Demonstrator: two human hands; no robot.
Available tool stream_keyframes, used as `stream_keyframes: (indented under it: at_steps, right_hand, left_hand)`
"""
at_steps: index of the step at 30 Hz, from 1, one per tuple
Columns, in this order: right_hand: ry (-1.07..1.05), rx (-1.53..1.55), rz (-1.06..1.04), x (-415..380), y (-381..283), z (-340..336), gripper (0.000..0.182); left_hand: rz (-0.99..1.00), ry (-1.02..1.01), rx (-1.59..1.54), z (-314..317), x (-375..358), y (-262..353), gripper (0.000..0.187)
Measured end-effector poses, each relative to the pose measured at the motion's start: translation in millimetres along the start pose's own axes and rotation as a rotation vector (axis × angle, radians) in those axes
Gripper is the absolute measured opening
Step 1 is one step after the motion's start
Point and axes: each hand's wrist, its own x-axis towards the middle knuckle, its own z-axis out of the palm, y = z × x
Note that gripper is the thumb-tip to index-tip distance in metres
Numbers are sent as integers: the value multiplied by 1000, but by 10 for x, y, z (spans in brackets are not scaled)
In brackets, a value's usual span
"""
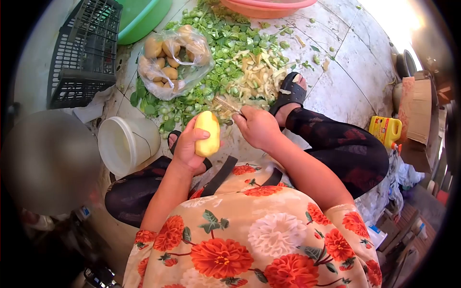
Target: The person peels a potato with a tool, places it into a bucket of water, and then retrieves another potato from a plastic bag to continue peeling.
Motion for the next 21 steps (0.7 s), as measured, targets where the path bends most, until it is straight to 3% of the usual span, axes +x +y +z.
stream_keyframes:
  at_steps: [4,6,7,8,11,14,16,17,20,21]
  right_hand:
    - [-91,-12,-149,-181,-196,33,33]
    - [-63,-43,-127,-156,-154,96,32]
    - [-142,-152,72,-16,57,121,34]
    - [-134,-111,102,29,275,177,36]
    - [-59,-62,92,-9,69,68,37]
    - [3,1,-81,-106,-117,35,35]
    - [-83,-63,-218,-194,-190,35,33]
    - [-80,-51,-215,-217,-234,20,30]
    - [-69,-128,-114,-112,-100,61,32]
    - [-66,-129,-113,-70,47,108,32]
  left_hand:
    - [-32,18,-93,-56,68,-55,65]
    - [-38,10,-124,-36,18,-52,63]
    - [-37,-42,-102,51,-56,-31,60]
    - [-37,-101,-75,107,-87,-6,58]
    - [-33,-92,-165,9,-28,30,54]
    - [-46,-73,-174,17,-25,49,54]
    - [-12,115,-35,28,-30,12,54]
    - [-12,114,-36,24,-24,12,54]
    - [-32,52,19,-10,-46,19,54]
    - [-29,-73,-12,3,-55,11,53]
